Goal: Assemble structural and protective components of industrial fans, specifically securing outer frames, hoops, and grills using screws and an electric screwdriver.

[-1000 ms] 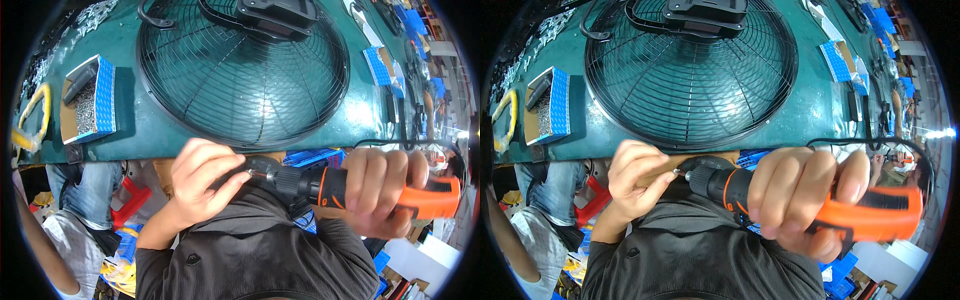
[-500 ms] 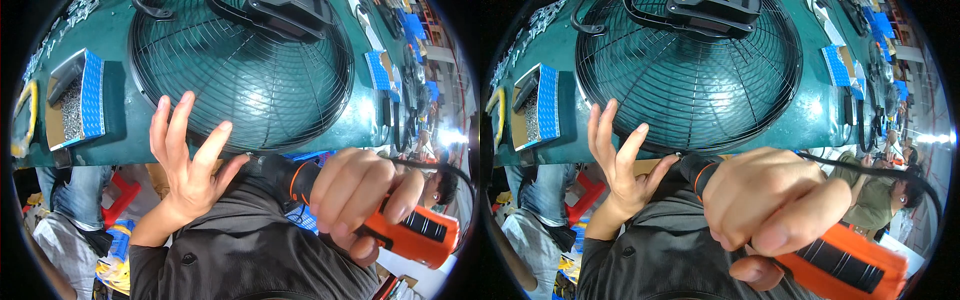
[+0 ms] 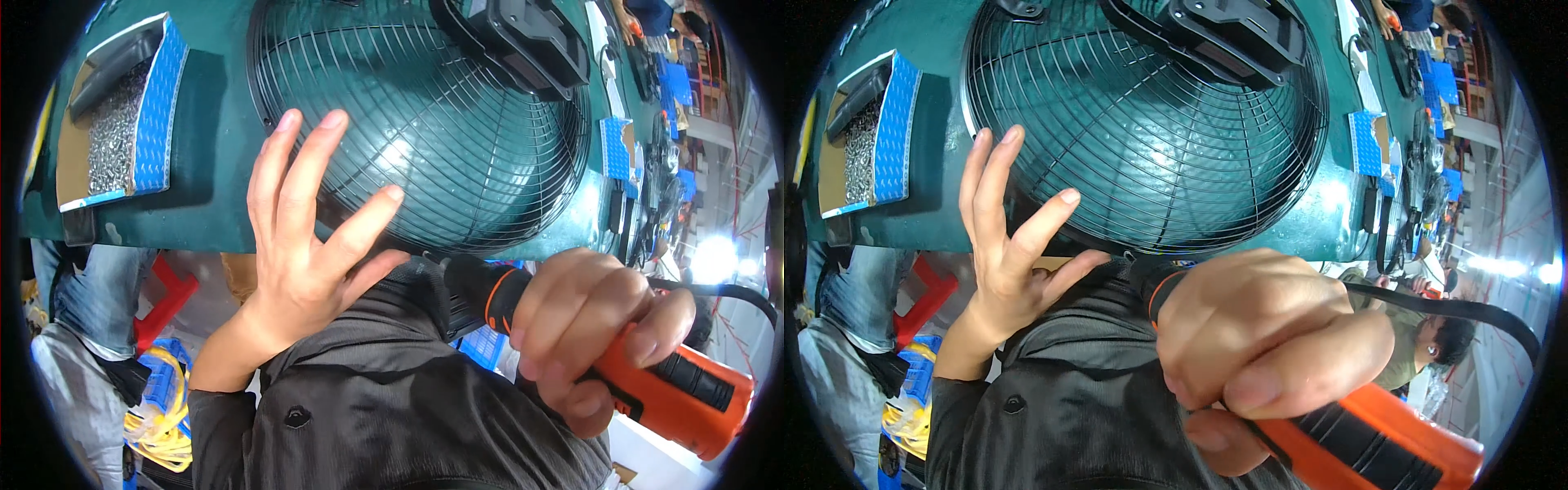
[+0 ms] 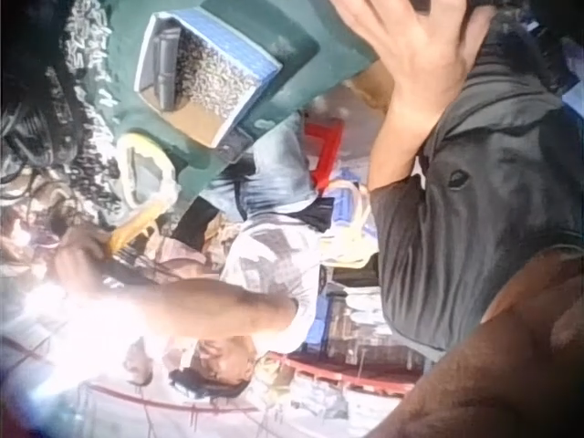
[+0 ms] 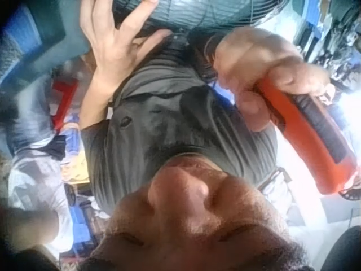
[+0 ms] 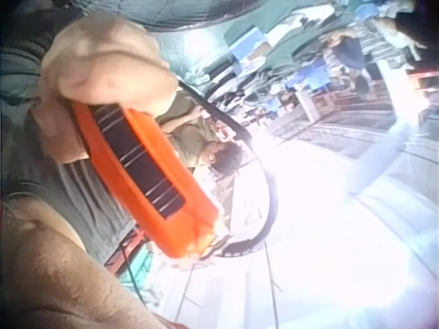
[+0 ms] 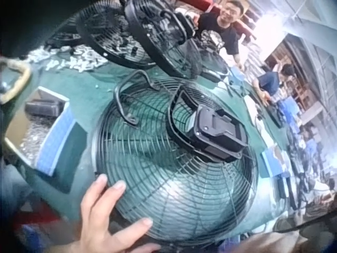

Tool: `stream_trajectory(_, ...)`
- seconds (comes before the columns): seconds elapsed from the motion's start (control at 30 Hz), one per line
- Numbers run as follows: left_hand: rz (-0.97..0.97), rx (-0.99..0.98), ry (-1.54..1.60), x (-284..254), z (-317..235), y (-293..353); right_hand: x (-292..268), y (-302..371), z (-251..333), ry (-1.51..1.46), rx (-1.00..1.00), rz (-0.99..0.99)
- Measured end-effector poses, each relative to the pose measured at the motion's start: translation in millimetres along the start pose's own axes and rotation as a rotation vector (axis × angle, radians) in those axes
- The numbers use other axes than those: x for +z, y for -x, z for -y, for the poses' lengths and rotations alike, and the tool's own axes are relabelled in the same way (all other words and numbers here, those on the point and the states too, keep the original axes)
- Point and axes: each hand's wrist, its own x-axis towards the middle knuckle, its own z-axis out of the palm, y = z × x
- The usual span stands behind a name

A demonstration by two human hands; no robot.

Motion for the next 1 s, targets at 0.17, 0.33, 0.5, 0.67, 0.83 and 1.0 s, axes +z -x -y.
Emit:
stream_trajectory(0.17, 0.015, -0.002, 0.032, 1, 5, 1, -2, -15, -7, -0.083, -0.004, 0.225)
stream_trajectory(0.33, 0.007, -0.006, 0.031, -2, 3, 2, -8, -29, -15, -0.206, -0.012, 0.422)
stream_trajectory(0.5, 0.02, -0.005, 0.027, -4, -1, 0, -22, -19, -15, -0.332, -0.031, 0.32)
stream_trajectory(0.67, 0.065, -0.012, 0.01, -6, -5, -1, -33, 9, -4, -0.311, -0.12, 0.166)
stream_trajectory(0.83, -0.072, -0.049, 0.051, -13, 7, -15, -40, 54, 21, -0.292, -0.097, -0.382)
stream_trajectory(1.0, -0.247, -0.447, 0.721, -6, 41, -57, -66, 101, 15, 0.08, 0.375, -0.902)
